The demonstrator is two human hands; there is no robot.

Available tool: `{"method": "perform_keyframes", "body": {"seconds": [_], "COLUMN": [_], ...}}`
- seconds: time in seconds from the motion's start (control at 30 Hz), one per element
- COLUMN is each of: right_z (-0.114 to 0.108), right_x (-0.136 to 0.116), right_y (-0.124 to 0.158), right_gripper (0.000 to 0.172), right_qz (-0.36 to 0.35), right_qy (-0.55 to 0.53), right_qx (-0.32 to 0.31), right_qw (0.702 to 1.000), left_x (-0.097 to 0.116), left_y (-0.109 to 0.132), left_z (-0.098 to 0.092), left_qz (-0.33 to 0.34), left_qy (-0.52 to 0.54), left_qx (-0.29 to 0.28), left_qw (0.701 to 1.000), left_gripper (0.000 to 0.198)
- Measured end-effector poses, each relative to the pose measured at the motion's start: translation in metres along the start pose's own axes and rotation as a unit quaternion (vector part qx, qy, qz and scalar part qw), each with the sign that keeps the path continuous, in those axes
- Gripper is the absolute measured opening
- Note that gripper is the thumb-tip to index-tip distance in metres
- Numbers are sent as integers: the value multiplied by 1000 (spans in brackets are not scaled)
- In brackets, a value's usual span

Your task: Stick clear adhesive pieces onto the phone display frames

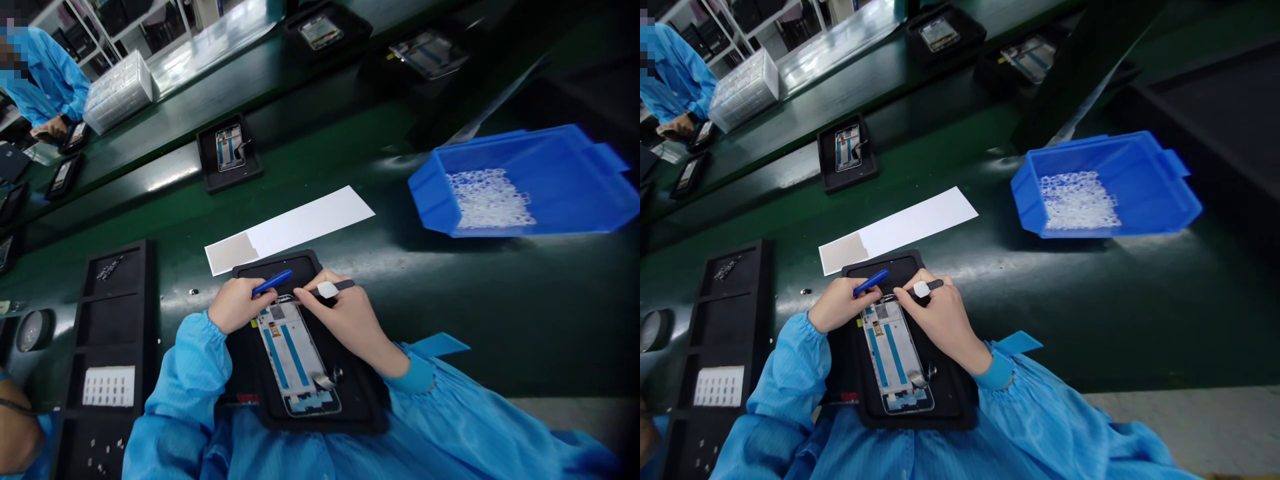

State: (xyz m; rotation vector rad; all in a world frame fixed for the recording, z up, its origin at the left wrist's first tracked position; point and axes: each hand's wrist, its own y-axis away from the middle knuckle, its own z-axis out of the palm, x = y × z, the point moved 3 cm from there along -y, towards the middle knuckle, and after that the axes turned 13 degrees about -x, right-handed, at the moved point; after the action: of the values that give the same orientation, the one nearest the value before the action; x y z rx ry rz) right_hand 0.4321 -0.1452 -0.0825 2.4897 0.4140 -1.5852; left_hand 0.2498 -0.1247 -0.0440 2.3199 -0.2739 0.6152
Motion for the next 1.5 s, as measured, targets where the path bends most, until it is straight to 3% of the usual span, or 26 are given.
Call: {"method": "perform_keyframes", "body": {"seconds": [0.37, 0.7, 1.5], "right_z": [-2, -1, 4], "right_x": [-5, -1, -12], "right_y": [-3, 2, 3], "right_gripper": [27, 29, 28], "right_qz": [-22, -24, -72], "right_qy": [4, 8, 94], "right_qx": [2, 20, 7], "right_qw": [1000, 999, 993], "left_x": [4, 19, 16], "left_y": [1, 1, -1], "left_z": [2, 2, 4], "left_qz": [-21, -77, -68], "left_qy": [-35, -170, -139], "left_qx": [6, -4, 3], "left_qw": [999, 982, 988], "left_gripper": [21, 17, 15]}}
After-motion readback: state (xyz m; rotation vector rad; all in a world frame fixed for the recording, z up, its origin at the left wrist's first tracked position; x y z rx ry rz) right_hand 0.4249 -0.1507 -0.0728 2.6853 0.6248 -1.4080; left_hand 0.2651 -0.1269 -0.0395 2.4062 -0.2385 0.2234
